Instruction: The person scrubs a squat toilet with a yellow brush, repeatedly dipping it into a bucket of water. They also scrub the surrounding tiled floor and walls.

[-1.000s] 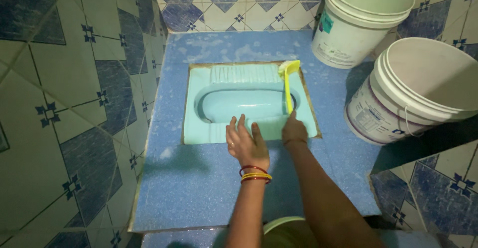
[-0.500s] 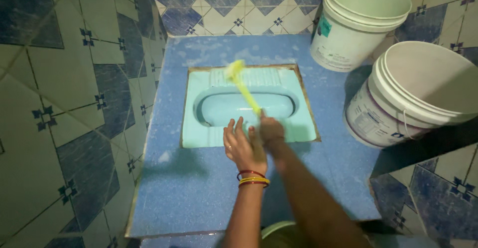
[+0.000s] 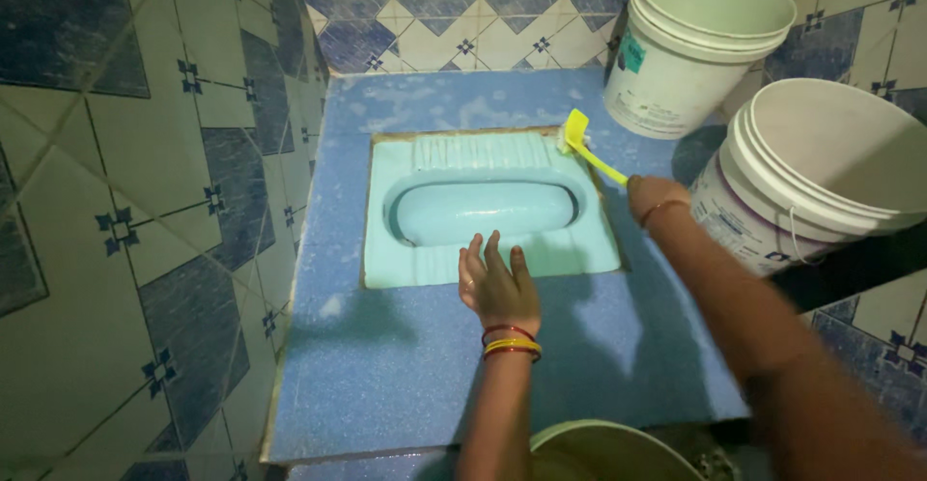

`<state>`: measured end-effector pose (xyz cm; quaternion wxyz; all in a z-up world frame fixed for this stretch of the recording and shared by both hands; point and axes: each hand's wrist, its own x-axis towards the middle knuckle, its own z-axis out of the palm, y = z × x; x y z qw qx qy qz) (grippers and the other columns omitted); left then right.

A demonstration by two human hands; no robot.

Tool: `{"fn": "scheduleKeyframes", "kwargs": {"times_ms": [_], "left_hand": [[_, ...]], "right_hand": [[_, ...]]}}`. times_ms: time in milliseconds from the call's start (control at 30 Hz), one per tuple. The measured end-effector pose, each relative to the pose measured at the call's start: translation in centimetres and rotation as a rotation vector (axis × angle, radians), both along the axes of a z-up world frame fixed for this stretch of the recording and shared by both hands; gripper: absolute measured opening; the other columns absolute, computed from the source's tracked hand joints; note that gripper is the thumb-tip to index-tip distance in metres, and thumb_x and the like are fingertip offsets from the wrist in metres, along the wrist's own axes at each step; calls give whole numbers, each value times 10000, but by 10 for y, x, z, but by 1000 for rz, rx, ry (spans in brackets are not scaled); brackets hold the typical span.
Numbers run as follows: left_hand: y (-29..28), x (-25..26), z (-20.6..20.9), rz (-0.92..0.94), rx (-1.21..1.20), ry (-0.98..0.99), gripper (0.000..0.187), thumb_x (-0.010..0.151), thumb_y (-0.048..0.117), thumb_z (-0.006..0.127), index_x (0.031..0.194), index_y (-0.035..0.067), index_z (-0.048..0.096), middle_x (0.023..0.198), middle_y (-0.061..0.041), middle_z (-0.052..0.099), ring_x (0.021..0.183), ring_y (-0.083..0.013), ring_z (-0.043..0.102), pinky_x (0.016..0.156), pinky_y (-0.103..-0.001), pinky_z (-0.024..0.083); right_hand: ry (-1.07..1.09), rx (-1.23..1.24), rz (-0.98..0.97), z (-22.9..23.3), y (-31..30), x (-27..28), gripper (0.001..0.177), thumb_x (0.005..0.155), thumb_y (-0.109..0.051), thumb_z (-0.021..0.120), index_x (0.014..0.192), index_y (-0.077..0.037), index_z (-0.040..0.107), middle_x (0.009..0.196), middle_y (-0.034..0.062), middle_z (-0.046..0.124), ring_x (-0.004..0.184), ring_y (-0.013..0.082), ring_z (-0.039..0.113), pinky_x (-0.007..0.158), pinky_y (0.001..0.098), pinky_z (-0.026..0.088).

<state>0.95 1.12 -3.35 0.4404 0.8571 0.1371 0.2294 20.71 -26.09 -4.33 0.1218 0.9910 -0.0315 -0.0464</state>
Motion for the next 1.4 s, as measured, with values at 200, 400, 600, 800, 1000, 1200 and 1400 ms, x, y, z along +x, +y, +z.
{"fn": "scheduleKeyframes", "kwargs": {"times_ms": [200, 400, 600, 800, 1000, 1200, 1400], "left_hand": [[-2, 5, -6, 27, 69, -88, 450, 1034, 407, 503, 1370, 121, 592, 1497, -142, 473, 1456, -408, 342, 1129, -599, 243], [-2, 0, -5, 12, 84, -15, 464, 1021, 406, 513, 1376, 117, 591, 1503, -135, 457, 1460, -398, 331, 1131, -593, 237], [-1, 3, -1, -25, 59, 28, 467, 1022, 399, 508, 1387, 117, 579, 1526, -123, 435, 1478, -365, 301, 1145, -583, 221], [-4, 3, 3, -38, 62, 21, 457, 1026, 391, 514, 1387, 118, 577, 1524, -124, 433, 1478, -369, 302, 1148, -593, 206], [1, 5, 6, 59, 47, -95, 479, 1033, 393, 485, 1407, 107, 571, 1543, -145, 447, 1482, -399, 316, 1158, -591, 232], [15, -2, 19, 144, -81, -238, 520, 1056, 449, 423, 1416, 120, 603, 1532, -139, 476, 1458, -380, 352, 1159, -585, 246], [43, -3, 14, 255, -130, -301, 517, 1087, 486, 407, 1380, 110, 605, 1489, -122, 519, 1425, -346, 430, 1169, -552, 327]], "right_hand": [[321, -297, 205, 84, -37, 9, 300, 941, -147, 567, 1156, -108, 774, 1208, 153, 749, 1140, 322, 731, 962, 428, 584], [175, -83, 123, 43, -6, 39, 280, 916, -129, 593, 1109, -44, 777, 1173, 196, 747, 1089, 353, 739, 900, 458, 598], [276, -153, 129, 63, -7, 4, 324, 1038, -202, 491, 1307, -134, 658, 1190, 146, 751, 1082, 299, 746, 937, 444, 593], [263, -256, 202, 88, -53, 27, 320, 973, -181, 554, 1230, -206, 743, 1247, 97, 746, 1166, 291, 720, 996, 429, 577], [-131, 228, 56, -51, 64, 14, 276, 975, -178, 527, 1008, -53, 771, 1034, 212, 759, 968, 397, 749, 811, 491, 603], [57, 456, 277, -101, 239, -21, 399, 928, -216, 594, 1241, 30, 596, 1022, 180, 749, 927, 344, 754, 736, 438, 608], [45, 427, 291, -81, 282, -33, 363, 1008, -230, 523, 1300, -26, 588, 1068, 175, 749, 997, 353, 739, 799, 467, 600]]}}
